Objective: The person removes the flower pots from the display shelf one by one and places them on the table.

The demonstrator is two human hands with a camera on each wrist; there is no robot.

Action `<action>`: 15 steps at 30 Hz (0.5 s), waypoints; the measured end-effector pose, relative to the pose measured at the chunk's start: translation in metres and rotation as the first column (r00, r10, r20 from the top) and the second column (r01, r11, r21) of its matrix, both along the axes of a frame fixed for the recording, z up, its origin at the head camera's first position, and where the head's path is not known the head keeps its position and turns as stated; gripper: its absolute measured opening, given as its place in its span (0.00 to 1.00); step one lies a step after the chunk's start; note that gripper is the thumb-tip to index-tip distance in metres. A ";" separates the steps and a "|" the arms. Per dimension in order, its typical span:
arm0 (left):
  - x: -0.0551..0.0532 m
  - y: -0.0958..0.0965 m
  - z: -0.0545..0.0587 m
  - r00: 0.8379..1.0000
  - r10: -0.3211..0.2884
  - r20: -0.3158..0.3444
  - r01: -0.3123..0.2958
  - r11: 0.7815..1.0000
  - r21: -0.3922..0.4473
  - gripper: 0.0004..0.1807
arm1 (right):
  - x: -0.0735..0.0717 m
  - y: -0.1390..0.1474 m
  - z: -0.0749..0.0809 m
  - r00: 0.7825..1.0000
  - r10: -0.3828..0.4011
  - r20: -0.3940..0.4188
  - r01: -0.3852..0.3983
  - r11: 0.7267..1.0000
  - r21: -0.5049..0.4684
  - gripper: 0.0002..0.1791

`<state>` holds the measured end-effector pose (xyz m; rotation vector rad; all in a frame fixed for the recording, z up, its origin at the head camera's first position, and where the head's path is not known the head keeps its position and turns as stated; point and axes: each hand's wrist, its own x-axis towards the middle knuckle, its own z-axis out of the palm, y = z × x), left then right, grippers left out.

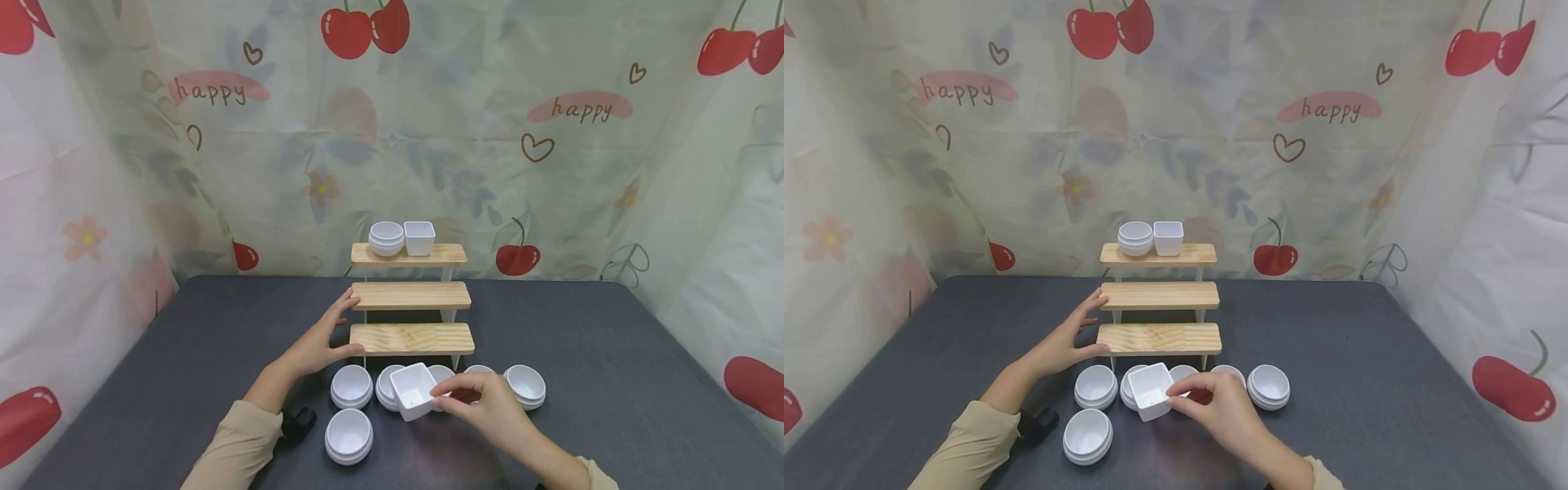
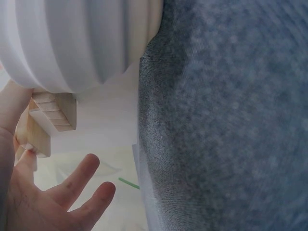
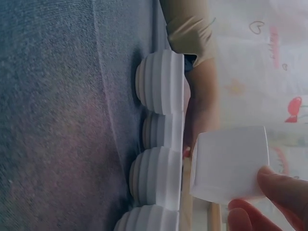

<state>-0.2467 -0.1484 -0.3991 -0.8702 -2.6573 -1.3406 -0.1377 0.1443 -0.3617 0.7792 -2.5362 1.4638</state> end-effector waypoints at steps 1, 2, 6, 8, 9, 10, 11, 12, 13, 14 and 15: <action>0.000 0.000 0.000 1.000 0.000 -0.002 0.000 1.000 0.000 0.46 | 0.000 0.000 -0.001 1.000 0.012 -0.003 -0.012 1.000 -0.003 0.08; 0.000 0.000 0.000 1.000 0.000 -0.002 0.000 1.000 0.000 0.46 | 0.000 -0.001 -0.002 1.000 0.021 -0.005 -0.021 1.000 -0.008 0.08; 0.000 0.000 0.001 1.000 0.000 -0.005 0.000 1.000 -0.003 0.46 | 0.000 -0.002 -0.007 0.999 0.048 -0.024 -0.049 0.998 -0.029 0.07; 0.001 0.000 0.001 1.000 0.001 -0.005 -0.001 1.000 -0.005 0.46 | 0.000 -0.003 -0.009 0.998 0.052 -0.033 -0.053 0.998 -0.035 0.07; 0.001 0.000 0.002 1.000 0.001 -0.004 -0.001 1.000 -0.006 0.46 | 0.000 -0.003 -0.010 0.998 0.055 -0.036 -0.056 0.998 -0.035 0.07; 0.001 0.000 0.002 1.000 0.000 -0.003 0.000 1.000 -0.006 0.46 | 0.001 -0.003 -0.011 0.998 0.055 -0.040 -0.057 0.998 -0.034 0.07; 0.002 0.000 0.002 1.000 0.000 -0.003 0.000 1.000 -0.006 0.46 | 0.001 -0.003 -0.012 0.998 0.058 -0.039 -0.059 0.998 -0.035 0.07; 0.002 0.000 0.002 1.000 0.000 -0.003 0.000 1.000 -0.006 0.46 | 0.001 -0.003 -0.013 0.998 0.059 -0.037 -0.061 0.998 -0.035 0.07; 0.002 0.000 0.003 1.000 -0.001 -0.002 0.001 1.000 -0.005 0.47 | 0.001 -0.003 -0.013 0.998 0.062 -0.034 -0.063 0.997 -0.035 0.07; 0.002 0.000 0.003 1.000 -0.001 -0.002 0.001 1.000 -0.004 0.47 | 0.001 -0.004 -0.014 0.998 0.063 -0.031 -0.064 0.997 -0.035 0.07; 0.002 0.001 0.003 1.000 -0.002 -0.003 0.002 1.000 -0.003 0.47 | 0.002 -0.004 -0.014 0.997 0.064 -0.030 -0.065 0.997 -0.033 0.07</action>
